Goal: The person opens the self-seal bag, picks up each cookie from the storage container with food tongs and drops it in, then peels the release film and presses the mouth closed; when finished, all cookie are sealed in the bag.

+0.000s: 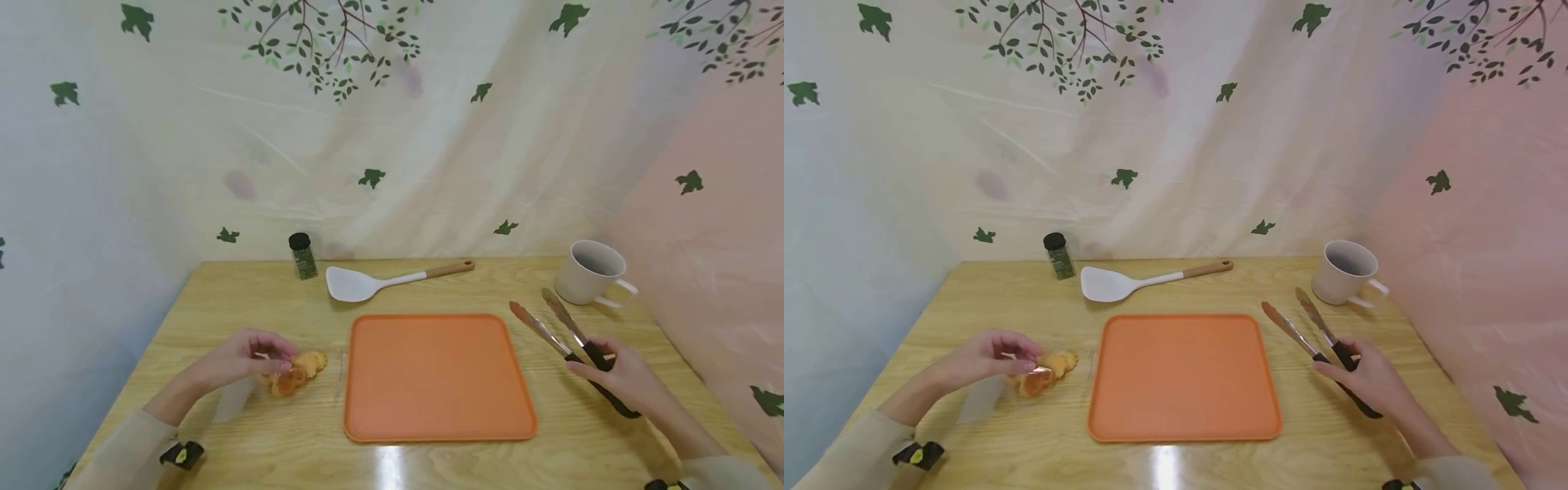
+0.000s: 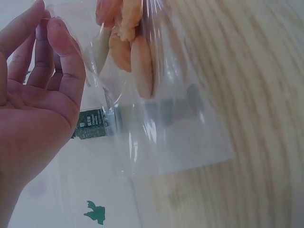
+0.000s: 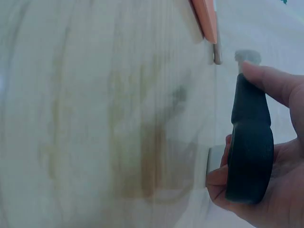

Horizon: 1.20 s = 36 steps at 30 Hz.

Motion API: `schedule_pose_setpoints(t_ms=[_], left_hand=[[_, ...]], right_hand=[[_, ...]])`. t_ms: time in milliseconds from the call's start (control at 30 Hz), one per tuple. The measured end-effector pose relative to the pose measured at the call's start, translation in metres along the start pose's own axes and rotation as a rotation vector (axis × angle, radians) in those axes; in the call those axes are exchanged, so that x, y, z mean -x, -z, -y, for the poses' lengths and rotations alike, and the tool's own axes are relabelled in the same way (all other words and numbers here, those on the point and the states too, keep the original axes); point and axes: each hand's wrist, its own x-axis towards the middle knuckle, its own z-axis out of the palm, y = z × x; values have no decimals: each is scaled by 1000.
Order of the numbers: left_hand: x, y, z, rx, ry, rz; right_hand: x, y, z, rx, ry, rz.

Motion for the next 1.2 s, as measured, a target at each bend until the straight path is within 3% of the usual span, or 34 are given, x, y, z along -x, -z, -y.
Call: schedule_pose_setpoints(t_ms=[467, 1200], left_hand=[[4, -3, 4, 11, 1, -14], [1, 1, 0, -57, 19, -43]], right_hand=[[-5, -11, -14, -15, -121, 74], [-10, -10, -15, -41, -121, 95]])
